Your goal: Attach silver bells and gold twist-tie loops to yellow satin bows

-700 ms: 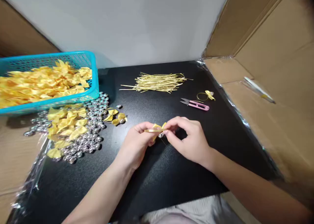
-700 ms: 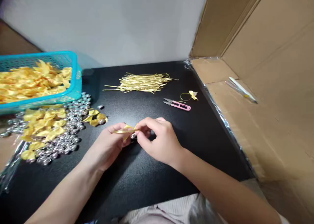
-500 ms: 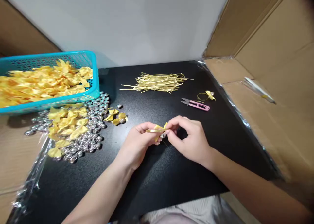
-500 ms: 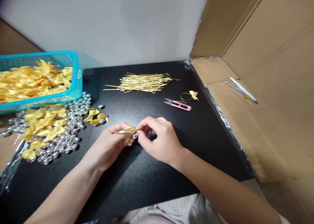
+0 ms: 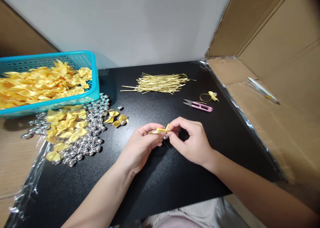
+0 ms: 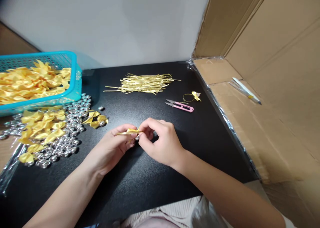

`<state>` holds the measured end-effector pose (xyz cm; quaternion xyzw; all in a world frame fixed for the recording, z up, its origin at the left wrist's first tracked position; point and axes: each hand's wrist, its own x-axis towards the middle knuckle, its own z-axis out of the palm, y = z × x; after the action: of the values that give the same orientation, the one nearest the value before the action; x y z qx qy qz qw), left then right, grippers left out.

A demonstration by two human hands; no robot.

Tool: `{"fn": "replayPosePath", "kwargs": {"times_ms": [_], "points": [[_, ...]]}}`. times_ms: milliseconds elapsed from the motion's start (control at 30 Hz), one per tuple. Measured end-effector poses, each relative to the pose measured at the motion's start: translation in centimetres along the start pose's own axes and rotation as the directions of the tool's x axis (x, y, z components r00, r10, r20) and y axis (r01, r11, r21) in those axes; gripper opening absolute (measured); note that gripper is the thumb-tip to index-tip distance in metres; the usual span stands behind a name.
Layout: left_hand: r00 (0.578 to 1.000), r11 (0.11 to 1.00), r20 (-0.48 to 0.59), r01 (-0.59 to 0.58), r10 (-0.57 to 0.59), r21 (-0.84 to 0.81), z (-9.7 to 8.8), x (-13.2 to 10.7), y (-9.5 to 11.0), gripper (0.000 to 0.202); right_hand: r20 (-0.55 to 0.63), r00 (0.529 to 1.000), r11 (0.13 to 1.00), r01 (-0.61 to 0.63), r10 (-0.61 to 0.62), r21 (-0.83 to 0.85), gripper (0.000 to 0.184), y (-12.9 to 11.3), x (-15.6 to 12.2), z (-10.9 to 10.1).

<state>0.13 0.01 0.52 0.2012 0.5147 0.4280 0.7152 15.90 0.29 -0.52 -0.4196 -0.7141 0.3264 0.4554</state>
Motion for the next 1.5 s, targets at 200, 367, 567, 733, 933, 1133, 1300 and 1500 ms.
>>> {"fn": "replayPosePath", "kwargs": {"times_ms": [200,367,567,733,933,1133,1300,1500], "points": [[1.0,1.0,-0.011,-0.001,0.001,-0.004,0.1,-0.1,0.0,0.018,0.016,0.995,0.988,-0.101,0.1,0.115,0.013,-0.1,0.0,0.0],[0.999,0.997,-0.025,0.027,-0.029,-0.077,0.4,-0.2,0.4,0.018,-0.03,0.968,0.928,-0.229,0.248,0.293,0.014,0.0,-0.2,0.3],[1.0,0.998,0.007,0.011,-0.01,-0.067,0.3,0.0,0.6,0.016,0.184,0.901,0.789,-0.433,0.393,0.435,0.025,0.1,-0.2,1.1],[1.0,1.0,0.016,-0.022,0.021,0.017,-0.1,-0.2,0.7,0.016,0.41,0.782,0.553,-0.622,0.469,0.555,0.022,0.5,0.1,1.0],[0.999,0.998,0.036,0.002,-0.005,0.061,-0.1,-0.5,0.8,0.014,0.492,0.764,0.471,-0.645,0.418,0.602,0.017,0.0,0.1,0.7],[1.0,0.999,0.025,-0.005,0.003,0.054,0.0,-0.4,0.8,0.013,0.372,0.827,0.607,-0.563,0.422,0.561,0.031,-0.2,-0.4,1.2],[0.999,0.998,0.032,-0.001,-0.001,0.062,0.0,-0.4,0.7,0.012,0.456,0.776,0.502,-0.63,0.436,0.592,0.03,0.0,-0.3,1.1],[1.0,0.999,0.012,0.001,-0.001,0.043,0.2,-0.6,0.9,0.012,0.501,0.755,0.57,-0.652,0.424,0.5,0.017,0.1,0.1,0.8]]}}
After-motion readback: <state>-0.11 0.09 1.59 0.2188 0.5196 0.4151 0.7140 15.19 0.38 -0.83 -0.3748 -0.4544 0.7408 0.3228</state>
